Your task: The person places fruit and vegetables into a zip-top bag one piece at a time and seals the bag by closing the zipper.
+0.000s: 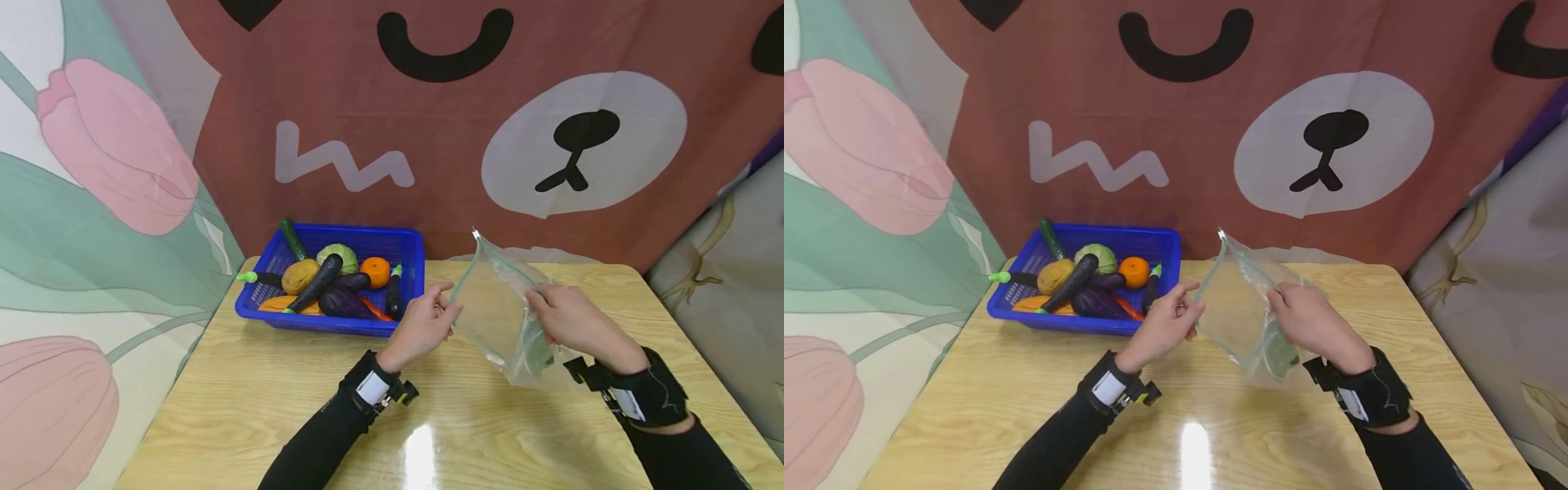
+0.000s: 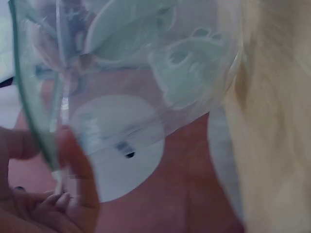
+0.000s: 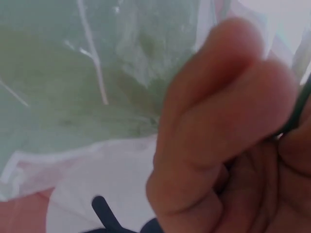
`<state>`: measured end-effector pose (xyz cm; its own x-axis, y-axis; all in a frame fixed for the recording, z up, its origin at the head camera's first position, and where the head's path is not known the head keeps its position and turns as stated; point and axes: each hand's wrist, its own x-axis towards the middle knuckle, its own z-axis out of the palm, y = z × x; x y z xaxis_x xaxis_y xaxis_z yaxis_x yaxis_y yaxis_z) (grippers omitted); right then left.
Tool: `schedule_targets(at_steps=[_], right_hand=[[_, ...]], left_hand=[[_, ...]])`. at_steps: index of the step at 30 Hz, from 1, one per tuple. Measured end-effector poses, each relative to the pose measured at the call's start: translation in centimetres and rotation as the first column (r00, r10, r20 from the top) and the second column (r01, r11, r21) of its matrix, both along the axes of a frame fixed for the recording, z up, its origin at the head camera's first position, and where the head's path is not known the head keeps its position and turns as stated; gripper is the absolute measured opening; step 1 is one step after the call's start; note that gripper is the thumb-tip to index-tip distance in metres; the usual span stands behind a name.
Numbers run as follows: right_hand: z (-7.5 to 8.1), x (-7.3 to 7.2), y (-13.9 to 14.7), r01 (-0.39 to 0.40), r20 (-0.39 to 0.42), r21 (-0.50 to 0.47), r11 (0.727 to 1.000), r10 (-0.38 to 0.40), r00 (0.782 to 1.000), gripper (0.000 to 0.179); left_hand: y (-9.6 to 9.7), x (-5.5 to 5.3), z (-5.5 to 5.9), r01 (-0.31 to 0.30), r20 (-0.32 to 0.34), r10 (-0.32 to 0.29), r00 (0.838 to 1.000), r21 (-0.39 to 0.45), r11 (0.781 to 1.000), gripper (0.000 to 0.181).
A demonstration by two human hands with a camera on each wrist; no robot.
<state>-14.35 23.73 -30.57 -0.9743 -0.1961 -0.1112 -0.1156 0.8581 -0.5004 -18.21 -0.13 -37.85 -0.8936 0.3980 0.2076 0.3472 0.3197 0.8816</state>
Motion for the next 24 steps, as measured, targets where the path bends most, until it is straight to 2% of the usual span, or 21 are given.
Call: schedule_targets(at_steps=[2,4,6,9,11,13,15,16,18,20,22,24], right_hand=[[-0.3,-0.1,-0.1,0.003,-0.007,-0.010,1.000,-0.003,1.000,0.043],[-0.5,-0.3,-0.1,0.011,-0.017,-0.013,1.000,-0.011,1.000,0.042],[-0.7,-0.3,0.1,0.022,-0.019,-0.015,1.000,-0.022,1.000,0.041],[-0.9,-0.4,0.5,0.030,-0.017,-0.020,0.999,-0.031,0.999,0.043],[-0.9,-0.4,0.6,0.033,-0.014,-0.029,0.999,-0.034,0.999,0.044],[-0.9,-0.5,0.6,0.033,-0.009,-0.037,0.999,-0.033,0.999,0.046],[-0.9,-0.6,0.5,0.032,-0.006,-0.042,0.999,-0.032,0.999,0.046],[-0.9,-0.6,0.5,0.030,-0.005,-0.043,0.999,-0.031,1.000,0.046],[-1.0,-0.6,0.5,0.027,-0.004,-0.047,0.999,-0.028,1.000,0.044],[-1.2,-0.6,0.5,0.021,-0.009,-0.050,0.999,-0.021,1.000,0.043],[-1.3,-0.7,0.5,0.016,-0.013,-0.051,0.999,-0.017,1.000,0.042],[-1.4,-0.7,0.5,0.015,-0.017,-0.053,0.998,-0.015,1.000,0.042]], left_hand=[[-1.0,-0.6,1.0,0.007,-0.044,-0.012,0.999,-0.115,0.993,0.047],[-2.6,-1.4,2.1,-0.006,-0.079,-0.014,0.997,-0.241,0.971,0.047],[-4.6,-2.5,3.2,-0.018,-0.086,-0.012,0.996,-0.339,0.941,0.045],[-8.1,-4.4,4.5,-0.016,-0.057,-0.008,0.998,-0.413,0.911,0.039],[-10.2,-5.8,5.0,-0.049,-0.069,0.020,0.997,-0.453,0.890,0.035],[-12.1,-7.0,5.2,-0.094,-0.082,0.061,0.995,-0.507,0.857,0.034],[-13.5,-8.2,5.2,-0.156,-0.103,0.117,0.988,-0.591,0.791,0.037],[-14.0,-8.6,5.1,-0.183,-0.114,0.143,0.983,-0.640,0.747,0.039],[-14.7,-9.3,4.9,-0.214,-0.114,0.192,0.975,-0.717,0.664,0.047],[-15.0,-9.8,4.5,-0.231,-0.108,0.236,0.966,-0.772,0.592,0.054],[-15.0,-10.2,4.1,-0.228,-0.098,0.258,0.961,-0.810,0.541,0.058],[-14.8,-10.5,3.5,-0.216,-0.088,0.264,0.961,-0.832,0.511,0.058]])
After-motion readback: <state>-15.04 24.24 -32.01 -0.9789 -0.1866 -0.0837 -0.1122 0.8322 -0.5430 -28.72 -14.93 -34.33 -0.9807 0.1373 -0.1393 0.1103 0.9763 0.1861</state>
